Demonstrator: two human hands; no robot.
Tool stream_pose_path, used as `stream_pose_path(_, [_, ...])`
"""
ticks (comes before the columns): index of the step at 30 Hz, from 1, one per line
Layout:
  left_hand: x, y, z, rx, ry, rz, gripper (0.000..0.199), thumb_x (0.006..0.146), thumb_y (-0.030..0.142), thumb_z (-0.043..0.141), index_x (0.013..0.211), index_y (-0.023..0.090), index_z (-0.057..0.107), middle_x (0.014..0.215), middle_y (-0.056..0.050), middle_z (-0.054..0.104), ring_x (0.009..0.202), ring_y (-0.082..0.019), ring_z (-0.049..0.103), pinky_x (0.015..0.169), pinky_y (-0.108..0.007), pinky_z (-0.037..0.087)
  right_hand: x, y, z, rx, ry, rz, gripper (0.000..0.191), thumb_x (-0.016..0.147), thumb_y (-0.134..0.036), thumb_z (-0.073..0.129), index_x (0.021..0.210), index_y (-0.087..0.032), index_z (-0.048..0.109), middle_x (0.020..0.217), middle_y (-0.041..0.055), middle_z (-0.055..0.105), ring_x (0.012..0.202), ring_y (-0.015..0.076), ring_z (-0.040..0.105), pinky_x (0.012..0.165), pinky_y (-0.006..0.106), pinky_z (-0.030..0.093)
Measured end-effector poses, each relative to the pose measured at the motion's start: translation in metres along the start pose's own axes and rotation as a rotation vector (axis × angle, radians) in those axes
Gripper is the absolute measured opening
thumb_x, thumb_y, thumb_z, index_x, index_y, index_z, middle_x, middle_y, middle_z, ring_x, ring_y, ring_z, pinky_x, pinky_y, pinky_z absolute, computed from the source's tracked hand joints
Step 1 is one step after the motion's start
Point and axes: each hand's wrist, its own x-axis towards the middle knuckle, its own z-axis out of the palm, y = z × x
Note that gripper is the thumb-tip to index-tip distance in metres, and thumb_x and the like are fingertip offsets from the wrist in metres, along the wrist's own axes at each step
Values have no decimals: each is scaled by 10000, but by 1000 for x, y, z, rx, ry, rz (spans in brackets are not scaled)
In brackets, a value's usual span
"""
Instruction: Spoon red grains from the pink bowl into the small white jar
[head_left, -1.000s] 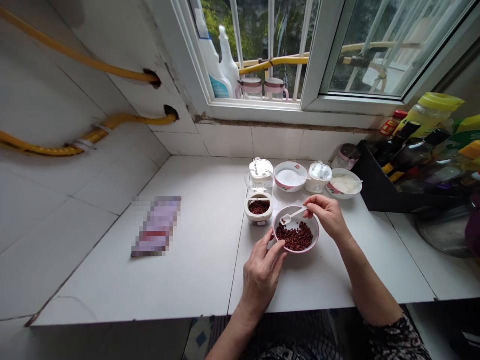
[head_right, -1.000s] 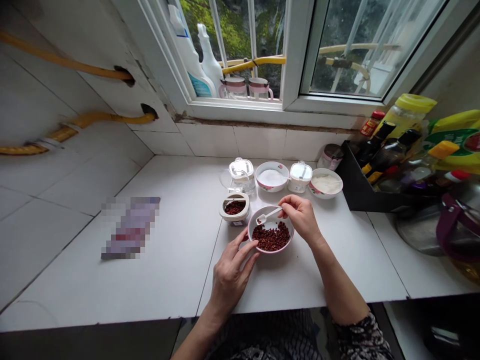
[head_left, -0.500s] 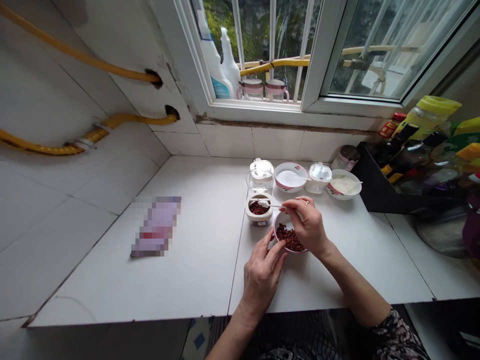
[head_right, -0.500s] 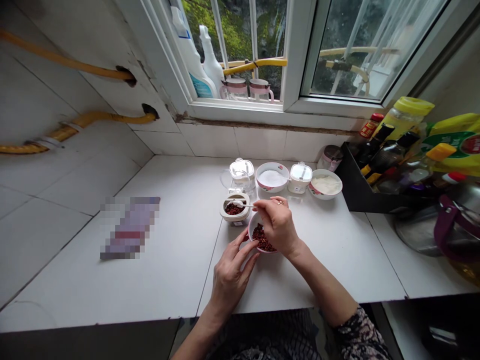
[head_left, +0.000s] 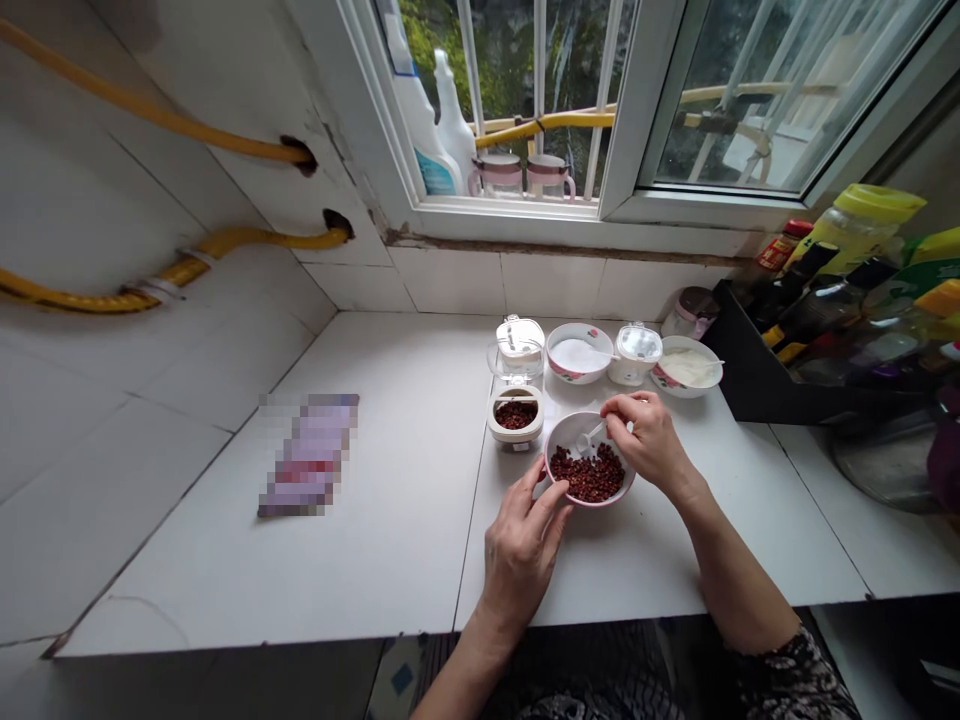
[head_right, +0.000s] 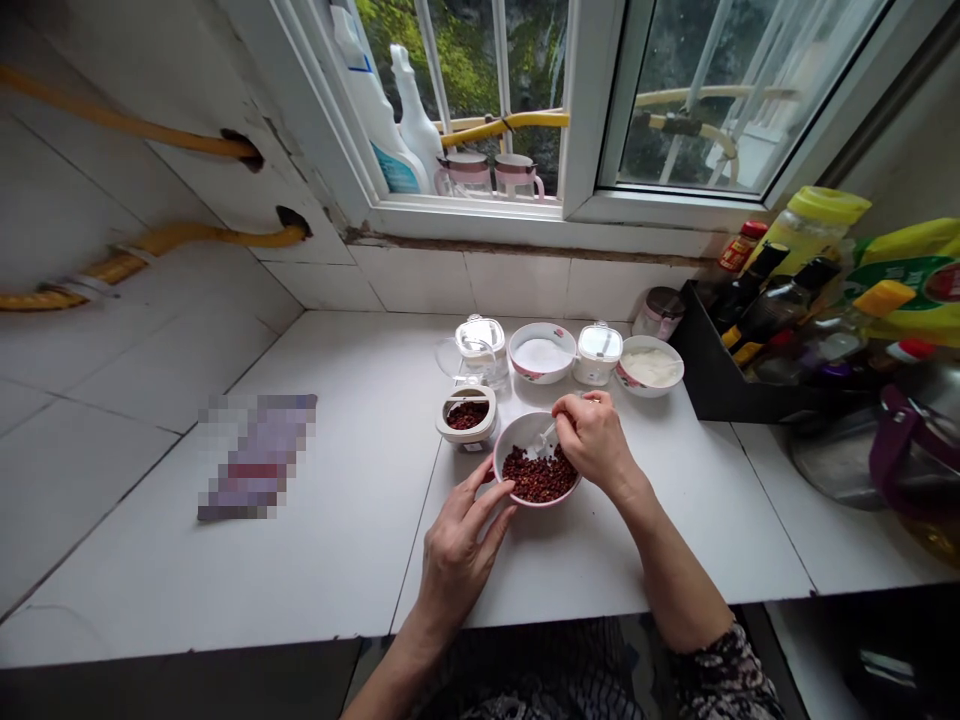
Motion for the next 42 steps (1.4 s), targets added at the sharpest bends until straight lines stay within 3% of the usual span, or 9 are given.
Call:
stream_pose_path(4, [-1, -1, 0, 8, -5, 1, 234, 948, 149, 565, 1171, 194, 621, 1309, -151, 602, 1140, -233, 639, 934, -355, 565, -2, -3, 10, 32, -74, 3, 192, 829, -149, 480, 765, -223, 646, 687, 7, 716, 731, 188, 624, 952, 404, 391])
stream_pose_path(9, [-1, -1, 0, 0, -3, -4, 234, 949, 152, 562, 1170, 198, 623, 1311, -151, 603, 1139, -235, 641, 929, -360, 569, 0, -6, 7, 163, -97, 90, 186, 820, -173, 485, 726, -225, 637, 577, -21, 679, 685, 178, 615, 917, 374, 413])
stream_pose_path(17, [0, -1, 0, -9, -19, -18, 242, 942, 161, 574, 1171, 212, 631, 1321, -142, 603, 1127, -236, 649, 930, -364, 571, 3, -6, 0, 548, -89, 326, 135, 762, -285, 555, 730, -194, 650, 550, -7, 650, 545, 151, 595, 606, 282, 477])
stream_pose_path(25, [-1, -1, 0, -7, -10, -16, 240, 943, 154, 564, 1167, 205, 633, 1320, -144, 603, 1148, -239, 639, 935, -366, 571, 7, -2, -1, 761, -85, 423, 168, 698, -344, 634, 705, -177, 652, 535, 0, 643, 516, 130, 551, 575, 277, 472])
stream_pose_path(30, [-1, -1, 1, -8, -7, -17, 249, 944, 161, 565, 1178, 215, 631, 1325, -138, 602, 1144, -238, 641, 934, -368, 572, 8, -1, 0, 763, -54, 411, 187, 716, -362, 651, 735, -177, 659, 541, -5, 635, 526, 130, 556, 576, 280, 477])
stream_pose_path(36, [0, -1, 0, -10, 2, -7, 237, 945, 155, 560, 1164, 207, 635, 1313, -142, 607, 1139, -239, 641, 931, -368, 576, 10, -14, 8, 758, 104, 342, 216, 800, -402, 629, 843, -191, 645, 628, 11, 673, 603, 151, 614, 650, 309, 521])
stream_pose_path(40, [0, -1, 1, 0, 0, -3, 235, 948, 151, 562, 1168, 198, 627, 1311, -146, 603, 1140, -236, 638, 930, -358, 574, 5, -32, 22, 642, 191, 234, 174, 896, -356, 563, 928, -204, 641, 730, 34, 720, 696, 176, 669, 722, 333, 535])
stream_pose_path(42, [-1, -1, 1, 3, -2, -3, 236, 947, 149, 566, 1172, 196, 623, 1316, -146, 598, 1141, -234, 635, 930, -350, 571, 2, -38, 28, 493, 212, 88, 140, 932, -299, 531, 951, -216, 642, 769, 36, 738, 745, 186, 682, 832, 378, 518])
